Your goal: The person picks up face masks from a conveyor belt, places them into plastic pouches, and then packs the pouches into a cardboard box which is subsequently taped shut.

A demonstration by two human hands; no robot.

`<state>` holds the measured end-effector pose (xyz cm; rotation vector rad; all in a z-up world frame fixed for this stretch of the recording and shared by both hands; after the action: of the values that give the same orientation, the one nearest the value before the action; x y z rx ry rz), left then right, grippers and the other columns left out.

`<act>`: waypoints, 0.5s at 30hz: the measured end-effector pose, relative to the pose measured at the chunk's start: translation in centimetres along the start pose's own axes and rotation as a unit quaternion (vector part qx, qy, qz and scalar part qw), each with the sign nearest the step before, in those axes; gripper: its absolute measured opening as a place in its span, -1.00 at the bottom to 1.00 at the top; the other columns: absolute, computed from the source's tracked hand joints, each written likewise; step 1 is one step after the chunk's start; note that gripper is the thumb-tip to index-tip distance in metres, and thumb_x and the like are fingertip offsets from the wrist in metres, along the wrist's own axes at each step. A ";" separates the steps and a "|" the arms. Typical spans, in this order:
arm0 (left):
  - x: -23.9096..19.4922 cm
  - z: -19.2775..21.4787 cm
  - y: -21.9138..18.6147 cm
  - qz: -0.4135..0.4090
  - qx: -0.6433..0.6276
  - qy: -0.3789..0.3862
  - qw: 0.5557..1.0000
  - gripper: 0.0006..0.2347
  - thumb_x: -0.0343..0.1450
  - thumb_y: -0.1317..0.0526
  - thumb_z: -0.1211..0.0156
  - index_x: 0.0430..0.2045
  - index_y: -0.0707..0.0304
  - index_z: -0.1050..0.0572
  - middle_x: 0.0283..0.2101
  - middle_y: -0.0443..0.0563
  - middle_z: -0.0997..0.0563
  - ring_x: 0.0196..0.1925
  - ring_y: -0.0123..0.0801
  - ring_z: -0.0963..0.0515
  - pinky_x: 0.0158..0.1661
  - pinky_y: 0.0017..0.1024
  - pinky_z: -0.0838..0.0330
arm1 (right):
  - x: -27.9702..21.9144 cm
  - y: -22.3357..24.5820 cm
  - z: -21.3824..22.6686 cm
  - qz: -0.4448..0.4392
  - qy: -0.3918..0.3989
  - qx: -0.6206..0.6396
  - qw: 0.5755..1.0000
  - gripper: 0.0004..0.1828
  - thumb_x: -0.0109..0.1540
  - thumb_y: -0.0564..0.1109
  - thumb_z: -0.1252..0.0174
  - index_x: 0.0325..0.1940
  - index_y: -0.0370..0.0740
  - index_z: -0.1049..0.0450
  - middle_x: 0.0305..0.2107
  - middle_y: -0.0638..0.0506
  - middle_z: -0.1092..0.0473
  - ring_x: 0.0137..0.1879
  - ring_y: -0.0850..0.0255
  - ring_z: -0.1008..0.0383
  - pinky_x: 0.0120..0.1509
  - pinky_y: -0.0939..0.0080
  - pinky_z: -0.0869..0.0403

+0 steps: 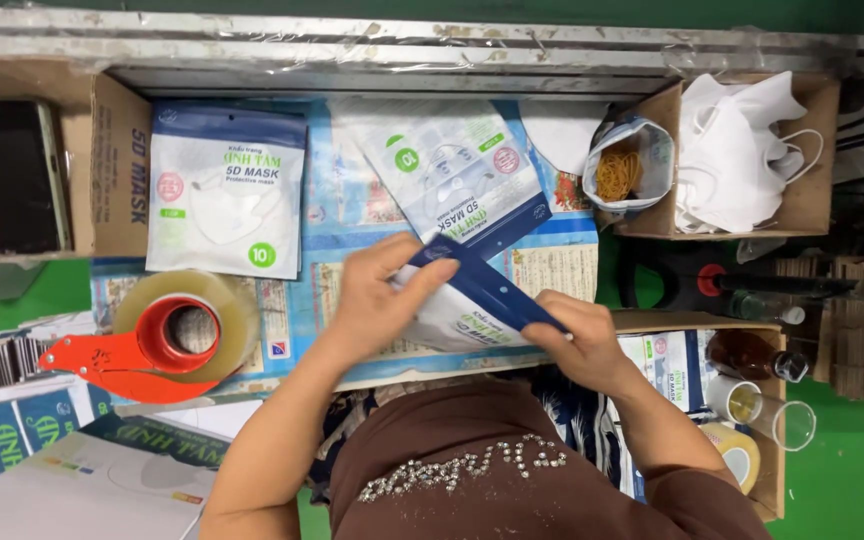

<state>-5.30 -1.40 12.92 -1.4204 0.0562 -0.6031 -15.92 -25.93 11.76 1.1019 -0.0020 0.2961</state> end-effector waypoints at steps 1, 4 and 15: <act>-0.6 0.3 1.7 0.109 -0.016 0.033 0.993 -0.81 0.43 0.23 -0.38 -0.30 0.45 -0.60 -0.30 0.12 -0.63 -0.32 -0.34 -0.58 -0.27 -0.34 -0.45 | -0.6 -0.8 0.1 -0.027 -0.037 0.008 0.999 -0.87 0.26 -0.23 -0.25 -0.26 -0.39 -0.49 -0.43 -0.04 -0.44 -0.37 0.22 -0.46 -0.27 0.27 -0.41; 0.0 1.1 2.0 0.217 -0.046 0.073 0.972 -0.65 0.29 0.17 -0.50 -0.20 0.44 -0.54 -0.26 0.12 -0.64 -0.25 -0.36 -0.59 -0.21 -0.36 -0.47 | -0.8 -2.4 -0.1 -0.119 -0.122 0.070 0.983 -0.88 0.28 -0.23 -0.19 -0.24 -0.40 -0.53 -0.48 0.04 -0.43 -0.39 0.35 -0.39 -0.30 0.31 -0.37; 0.7 18.3 6.9 0.226 0.364 -0.157 0.890 -0.29 0.22 0.06 -0.61 0.17 0.46 -0.38 -0.05 0.35 -0.61 -0.04 0.06 -0.63 -0.03 -0.14 -0.48 | 19.6 0.0 -2.9 0.056 -0.069 0.015 0.996 -0.44 0.27 -0.15 -0.35 0.31 -0.30 -0.36 0.06 -0.10 -0.41 0.17 0.18 -0.47 0.27 0.19 -0.47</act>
<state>4.84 15.01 9.92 -0.7093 -0.0896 0.0228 2.46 -18.84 13.33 1.1519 -0.1835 0.3212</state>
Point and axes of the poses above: each hand's wrist, its own x-axis towards the middle knuckle, its own z-axis out of the back of the hand, y = z × x, the point moved 2 cm from there along x, towards the middle knuckle
